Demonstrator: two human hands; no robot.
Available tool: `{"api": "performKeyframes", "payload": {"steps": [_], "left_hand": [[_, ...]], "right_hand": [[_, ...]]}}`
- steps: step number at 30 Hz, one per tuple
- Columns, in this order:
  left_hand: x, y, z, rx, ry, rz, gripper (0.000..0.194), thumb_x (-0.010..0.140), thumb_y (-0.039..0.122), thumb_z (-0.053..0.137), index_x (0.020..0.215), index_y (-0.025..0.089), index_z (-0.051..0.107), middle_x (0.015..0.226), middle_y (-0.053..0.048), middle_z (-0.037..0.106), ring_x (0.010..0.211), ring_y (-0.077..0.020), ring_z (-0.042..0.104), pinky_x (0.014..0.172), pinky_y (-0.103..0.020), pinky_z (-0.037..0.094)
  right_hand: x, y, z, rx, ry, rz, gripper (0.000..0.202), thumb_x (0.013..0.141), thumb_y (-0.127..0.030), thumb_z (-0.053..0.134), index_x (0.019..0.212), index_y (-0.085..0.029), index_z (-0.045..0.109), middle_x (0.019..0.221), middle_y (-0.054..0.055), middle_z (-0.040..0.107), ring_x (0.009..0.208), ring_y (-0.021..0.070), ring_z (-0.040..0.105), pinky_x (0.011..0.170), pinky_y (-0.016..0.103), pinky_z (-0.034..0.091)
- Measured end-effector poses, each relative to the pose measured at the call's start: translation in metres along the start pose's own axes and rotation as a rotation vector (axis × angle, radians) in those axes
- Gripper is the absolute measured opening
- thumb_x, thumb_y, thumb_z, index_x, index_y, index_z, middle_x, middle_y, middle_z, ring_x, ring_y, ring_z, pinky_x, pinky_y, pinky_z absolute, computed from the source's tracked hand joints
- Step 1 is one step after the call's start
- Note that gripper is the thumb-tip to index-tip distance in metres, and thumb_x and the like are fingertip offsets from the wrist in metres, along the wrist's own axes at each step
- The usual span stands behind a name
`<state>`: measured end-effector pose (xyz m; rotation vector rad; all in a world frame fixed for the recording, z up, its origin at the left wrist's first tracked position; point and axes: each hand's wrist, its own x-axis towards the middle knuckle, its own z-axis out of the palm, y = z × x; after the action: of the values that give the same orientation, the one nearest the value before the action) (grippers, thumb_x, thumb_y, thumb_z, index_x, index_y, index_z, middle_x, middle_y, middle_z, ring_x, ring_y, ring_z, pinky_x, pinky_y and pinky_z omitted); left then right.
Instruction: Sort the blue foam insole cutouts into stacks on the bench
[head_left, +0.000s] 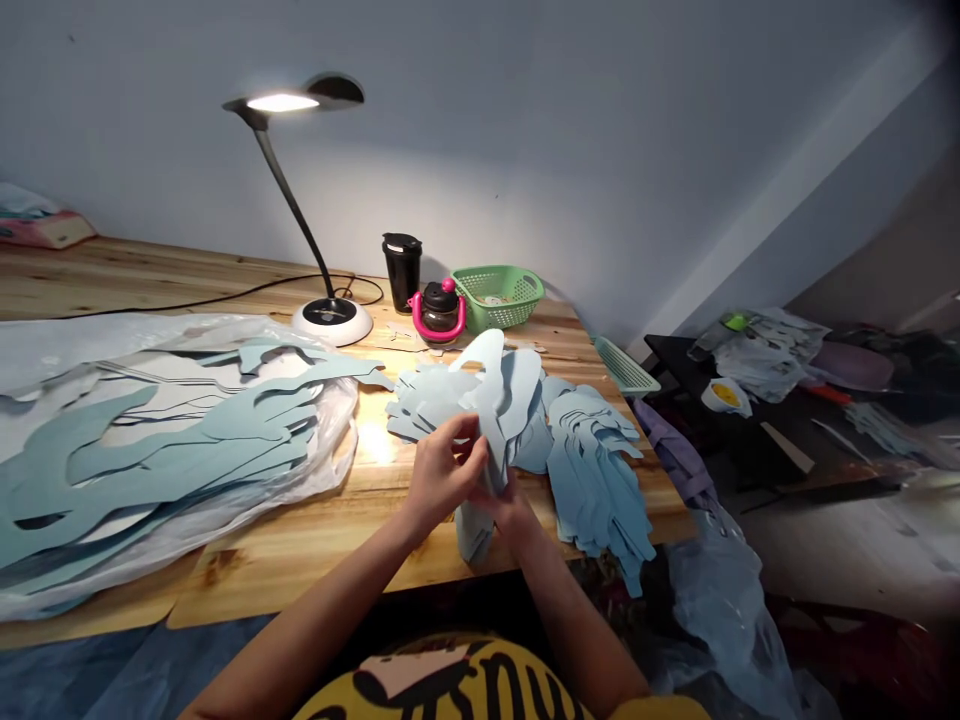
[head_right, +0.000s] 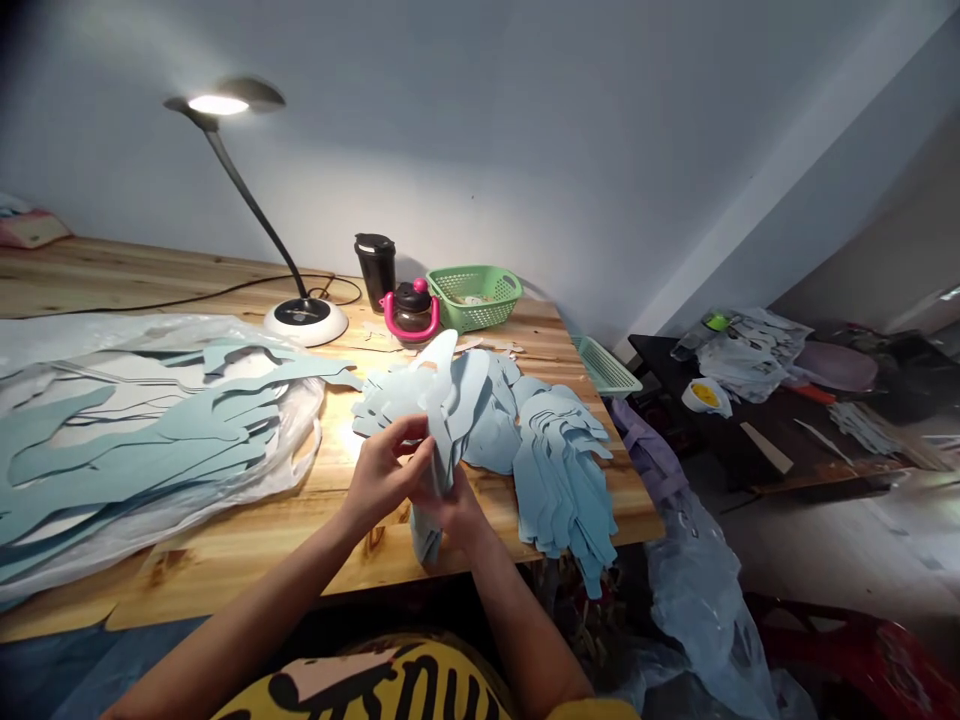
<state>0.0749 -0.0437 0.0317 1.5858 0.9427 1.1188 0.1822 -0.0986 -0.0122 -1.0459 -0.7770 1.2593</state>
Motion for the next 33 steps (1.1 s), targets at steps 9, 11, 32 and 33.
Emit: {"api": "performKeyframes", "payload": {"steps": [9,11,32,33], "left_hand": [[-0.008,-0.006,-0.025,0.271,-0.177,0.137,0.009,0.082,0.026,0.051,0.076,0.021,0.055,0.077,-0.002,0.061,0.076,-0.0182,0.058,0.066,-0.029,0.047],[-0.013,-0.008,-0.027,0.33,-0.297,0.154,0.01,0.082,0.025,0.049,0.075,0.021,0.055,0.076,-0.003,0.06,0.076,-0.0196,0.058,0.068,-0.031,0.048],[0.049,-0.057,-0.072,1.023,-0.478,0.514,0.075,0.08,0.033,0.078,0.149,0.024,0.048,0.151,-0.021,0.046,0.145,-0.041,0.036,0.117,-0.072,0.019],[0.046,-0.062,-0.083,1.005,-0.41,0.482,0.074,0.082,0.036,0.077,0.149,0.022,0.048,0.151,-0.021,0.046,0.144,-0.0397,0.039,0.118,-0.069,0.021]], "right_hand": [[0.014,-0.002,0.001,0.294,0.002,0.026,0.046,0.078,-0.062,0.074,0.104,-0.024,0.07,0.097,0.004,0.076,0.097,0.0235,0.071,0.083,0.034,0.058],[0.013,-0.005,0.003,0.308,-0.003,0.012,0.037,0.076,-0.052,0.08,0.1,-0.026,0.069,0.091,0.001,0.074,0.092,0.0214,0.07,0.083,0.032,0.057],[-0.011,0.026,-0.028,0.04,0.062,0.323,0.038,0.071,-0.049,0.084,0.092,-0.019,0.077,0.088,0.011,0.075,0.07,0.0226,0.07,0.063,0.038,0.062],[-0.01,0.027,-0.031,0.013,0.082,0.249,0.035,0.071,-0.046,0.085,0.092,-0.02,0.077,0.086,0.01,0.075,0.068,0.0217,0.07,0.06,0.036,0.061]]}}
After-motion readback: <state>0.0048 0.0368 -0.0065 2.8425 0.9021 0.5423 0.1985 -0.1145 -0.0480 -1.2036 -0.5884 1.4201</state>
